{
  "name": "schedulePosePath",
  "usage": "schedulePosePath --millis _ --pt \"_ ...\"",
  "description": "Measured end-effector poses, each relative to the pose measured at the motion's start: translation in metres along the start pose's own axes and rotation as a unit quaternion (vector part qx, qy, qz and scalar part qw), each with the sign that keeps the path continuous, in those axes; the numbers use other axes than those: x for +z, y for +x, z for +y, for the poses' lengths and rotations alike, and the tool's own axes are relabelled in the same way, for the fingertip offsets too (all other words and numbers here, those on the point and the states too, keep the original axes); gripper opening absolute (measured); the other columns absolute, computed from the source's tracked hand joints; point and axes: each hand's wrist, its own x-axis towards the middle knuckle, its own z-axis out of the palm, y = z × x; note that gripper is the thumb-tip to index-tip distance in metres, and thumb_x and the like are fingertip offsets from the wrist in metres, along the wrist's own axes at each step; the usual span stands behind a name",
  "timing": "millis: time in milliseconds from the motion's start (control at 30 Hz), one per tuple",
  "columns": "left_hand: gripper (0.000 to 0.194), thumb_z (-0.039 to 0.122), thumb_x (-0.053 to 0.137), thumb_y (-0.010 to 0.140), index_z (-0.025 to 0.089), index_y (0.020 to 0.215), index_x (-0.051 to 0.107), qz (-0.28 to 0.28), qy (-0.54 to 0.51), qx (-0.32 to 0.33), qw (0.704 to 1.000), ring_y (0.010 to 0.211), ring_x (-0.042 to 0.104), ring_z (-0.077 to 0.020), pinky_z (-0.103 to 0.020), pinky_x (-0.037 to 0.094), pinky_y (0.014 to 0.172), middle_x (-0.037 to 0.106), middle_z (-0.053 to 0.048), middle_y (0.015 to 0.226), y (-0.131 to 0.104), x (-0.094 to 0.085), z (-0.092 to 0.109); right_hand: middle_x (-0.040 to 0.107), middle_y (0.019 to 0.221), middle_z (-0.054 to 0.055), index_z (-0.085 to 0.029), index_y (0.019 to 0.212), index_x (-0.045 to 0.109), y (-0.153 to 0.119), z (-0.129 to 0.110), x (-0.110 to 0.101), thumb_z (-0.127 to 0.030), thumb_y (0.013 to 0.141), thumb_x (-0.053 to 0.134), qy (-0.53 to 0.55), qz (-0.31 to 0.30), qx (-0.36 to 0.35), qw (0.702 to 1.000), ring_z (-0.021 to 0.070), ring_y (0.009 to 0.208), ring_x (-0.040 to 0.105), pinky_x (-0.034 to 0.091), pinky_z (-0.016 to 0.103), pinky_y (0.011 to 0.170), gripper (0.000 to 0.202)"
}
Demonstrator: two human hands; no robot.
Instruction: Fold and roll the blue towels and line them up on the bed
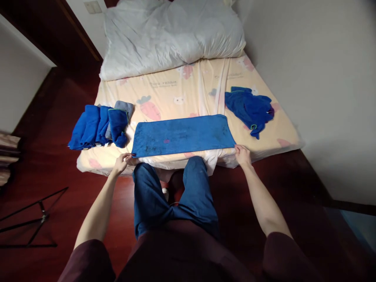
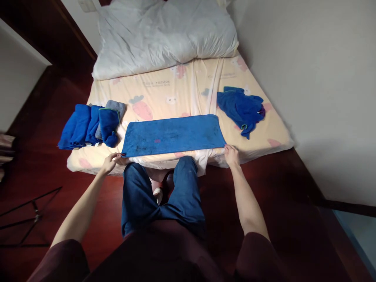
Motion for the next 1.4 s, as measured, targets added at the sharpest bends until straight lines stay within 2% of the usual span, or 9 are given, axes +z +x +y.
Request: schedulePosePath --millis 133,300,400,600,733,867,1033,1233,1400 --pt "0.041 0.056 0.058 0.079 0.022 0.089 0.079 -0.083 0.093 0.096 0.988 0.125 0.067 -0.0386 -0.054 0.045 0.119 0.080 -0.015 0.115 -0.001 -0.002 0.000 0.079 0.122 0.020 -0.017 0.094 0.079 -0.008 0.006 -0.002 -0.017 0.084 0.049 0.000 -0.009 0.000 1.000 0.0337 0.119 0.074 0.054 0.053 0.119 0.031" --pt "0.046 0.052 0.052 0.086 0.017 0.098 0.079 -0.040 0.102 0.076 0.991 0.106 0.072 -0.0345 -0.048 0.058 0.099 0.078 -0.017 0.115 0.026 -0.009 0.013 0.076 0.134 0.017 -0.018 0.104 0.080 -0.010 -0.015 0.003 -0.024 0.088 0.051 -0.046 0.051 -0.018 0.997 0.0366 0.139 0.061 0.045 0.062 0.124 0.033" --pt "0.046 0.045 0.049 0.091 0.013 0.108 0.078 -0.002 0.104 0.064 0.993 0.101 0.072 -0.0301 -0.041 0.059 0.094 0.076 -0.018 0.118 0.062 -0.010 0.025 0.062 0.156 0.018 -0.014 0.134 0.072 -0.011 -0.046 0.029 -0.030 0.098 0.043 -0.051 0.081 -0.023 0.995 0.0356 0.155 0.048 0.033 0.064 0.131 0.049" --pt "0.049 0.026 0.049 0.094 0.010 0.136 0.069 0.032 0.176 0.086 0.980 0.125 0.065 -0.0321 -0.047 0.048 0.115 0.070 -0.020 0.138 0.160 0.001 0.042 0.040 0.173 0.016 -0.017 0.161 0.052 -0.026 -0.085 0.102 -0.032 0.102 0.032 -0.047 0.074 0.055 0.995 0.0362 0.166 0.030 0.015 0.068 0.136 0.064" --pt "0.048 0.018 0.054 0.088 0.011 0.132 0.071 0.039 0.209 0.084 0.973 0.132 0.062 -0.0333 -0.052 0.042 0.122 0.071 -0.020 0.136 0.221 0.008 0.035 0.038 0.174 0.014 -0.020 0.163 0.049 -0.029 -0.079 0.112 -0.031 0.102 0.031 -0.041 0.090 0.047 0.994 0.0362 0.167 0.026 0.013 0.069 0.135 0.066" --pt "0.037 0.020 0.066 0.079 0.015 0.114 0.079 -0.048 0.179 0.050 0.981 0.113 0.071 -0.0323 -0.048 0.053 0.109 0.077 -0.016 0.119 0.259 0.005 0.027 0.040 0.173 0.015 -0.019 0.163 0.049 -0.027 -0.073 0.109 -0.030 0.101 0.031 -0.057 0.092 0.039 0.993 0.0369 0.166 0.029 0.016 0.068 0.135 0.066" --pt "0.034 0.041 0.076 0.084 0.014 0.104 0.080 -0.143 0.207 -0.013 0.968 0.104 0.071 -0.0268 -0.041 0.054 0.104 0.080 -0.011 0.110 0.263 -0.013 0.045 0.045 0.170 0.016 -0.019 0.161 0.051 -0.025 -0.068 0.117 -0.030 0.101 0.031 -0.104 0.107 0.030 0.988 0.0355 0.164 0.034 0.023 0.068 0.132 0.065" --pt "0.049 0.049 0.063 0.096 0.006 0.117 0.074 -0.081 0.333 -0.010 0.939 0.106 0.067 -0.0177 -0.033 0.048 0.110 0.077 -0.010 0.122 0.246 -0.018 0.072 0.052 0.164 0.018 -0.016 0.152 0.060 -0.021 -0.067 0.103 -0.036 0.101 0.038 -0.134 0.088 0.014 0.987 0.0368 0.156 0.043 0.031 0.065 0.128 0.059" --pt "0.059 0.066 0.058 0.082 0.014 0.104 0.077 -0.028 0.338 0.006 0.941 0.094 0.069 -0.0227 -0.036 0.055 0.101 0.079 -0.008 0.103 0.254 -0.020 0.053 0.076 0.124 0.018 -0.017 0.117 0.075 0.068 -0.049 0.072 -0.035 0.101 0.038 -0.048 0.106 0.018 0.993 0.0310 0.123 0.068 0.051 0.054 0.116 0.044"
